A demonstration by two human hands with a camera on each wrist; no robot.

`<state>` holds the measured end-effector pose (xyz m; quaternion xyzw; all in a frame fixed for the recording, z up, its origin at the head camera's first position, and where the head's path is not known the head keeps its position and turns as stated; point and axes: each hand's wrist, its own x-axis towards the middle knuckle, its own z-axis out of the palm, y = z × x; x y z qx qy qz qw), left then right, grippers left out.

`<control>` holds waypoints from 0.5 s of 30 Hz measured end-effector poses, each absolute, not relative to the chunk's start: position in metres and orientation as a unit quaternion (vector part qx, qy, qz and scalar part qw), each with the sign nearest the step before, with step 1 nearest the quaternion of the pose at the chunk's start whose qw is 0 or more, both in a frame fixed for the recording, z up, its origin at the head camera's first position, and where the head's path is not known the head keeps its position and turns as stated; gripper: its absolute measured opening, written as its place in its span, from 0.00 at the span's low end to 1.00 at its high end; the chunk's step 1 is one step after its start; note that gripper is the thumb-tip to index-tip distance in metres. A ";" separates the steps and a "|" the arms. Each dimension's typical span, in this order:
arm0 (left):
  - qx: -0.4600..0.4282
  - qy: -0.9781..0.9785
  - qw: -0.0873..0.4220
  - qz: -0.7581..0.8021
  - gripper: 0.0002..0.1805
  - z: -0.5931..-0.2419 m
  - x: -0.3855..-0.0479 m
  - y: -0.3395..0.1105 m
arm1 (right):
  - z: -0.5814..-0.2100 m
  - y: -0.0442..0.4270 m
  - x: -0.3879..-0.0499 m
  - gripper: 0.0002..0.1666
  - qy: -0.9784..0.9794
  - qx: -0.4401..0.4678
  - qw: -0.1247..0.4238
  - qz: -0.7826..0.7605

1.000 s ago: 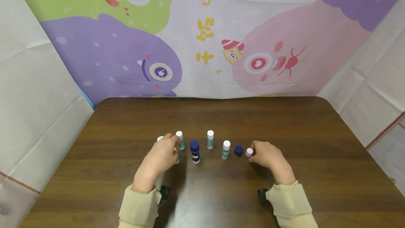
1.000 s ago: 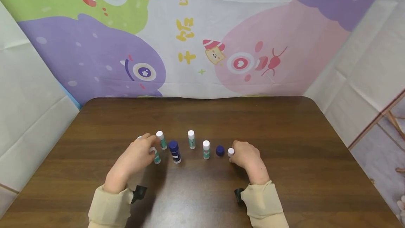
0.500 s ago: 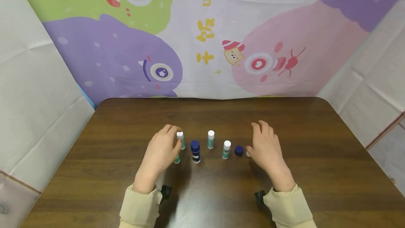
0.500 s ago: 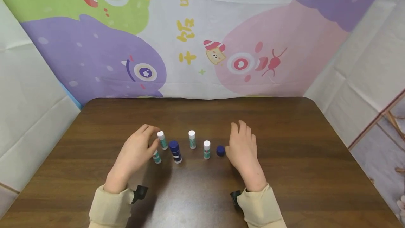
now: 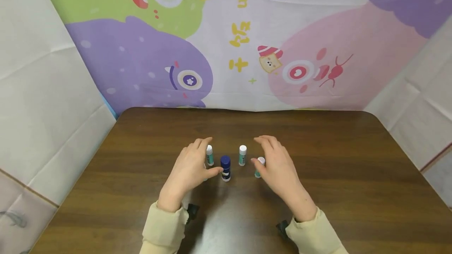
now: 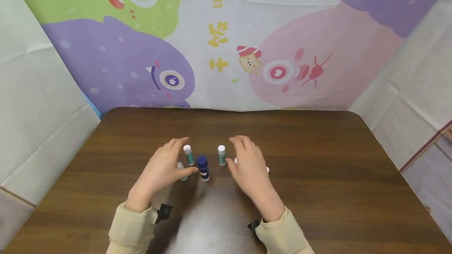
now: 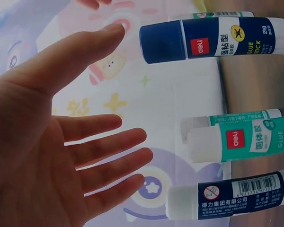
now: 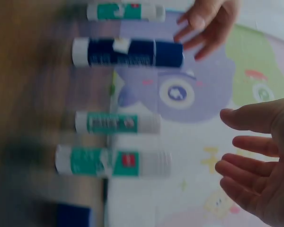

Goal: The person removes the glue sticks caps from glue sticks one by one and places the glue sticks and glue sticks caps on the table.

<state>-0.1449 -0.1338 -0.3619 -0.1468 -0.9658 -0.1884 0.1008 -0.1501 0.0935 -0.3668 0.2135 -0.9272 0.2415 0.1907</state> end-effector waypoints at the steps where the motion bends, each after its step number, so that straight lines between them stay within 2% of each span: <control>1: -0.148 -0.965 0.099 -0.191 0.45 -0.362 -0.145 -0.133 | -0.368 0.090 -0.150 0.30 -0.924 0.223 0.194 0.243; 5: -0.154 -0.962 0.087 -0.206 0.45 -0.364 -0.145 -0.130 | -0.372 0.079 -0.148 0.26 -0.917 0.246 0.194 0.247; 15: -0.183 -0.961 0.057 -0.199 0.39 -0.369 -0.145 -0.128 | -0.383 0.057 -0.148 0.24 -0.920 0.277 0.140 0.240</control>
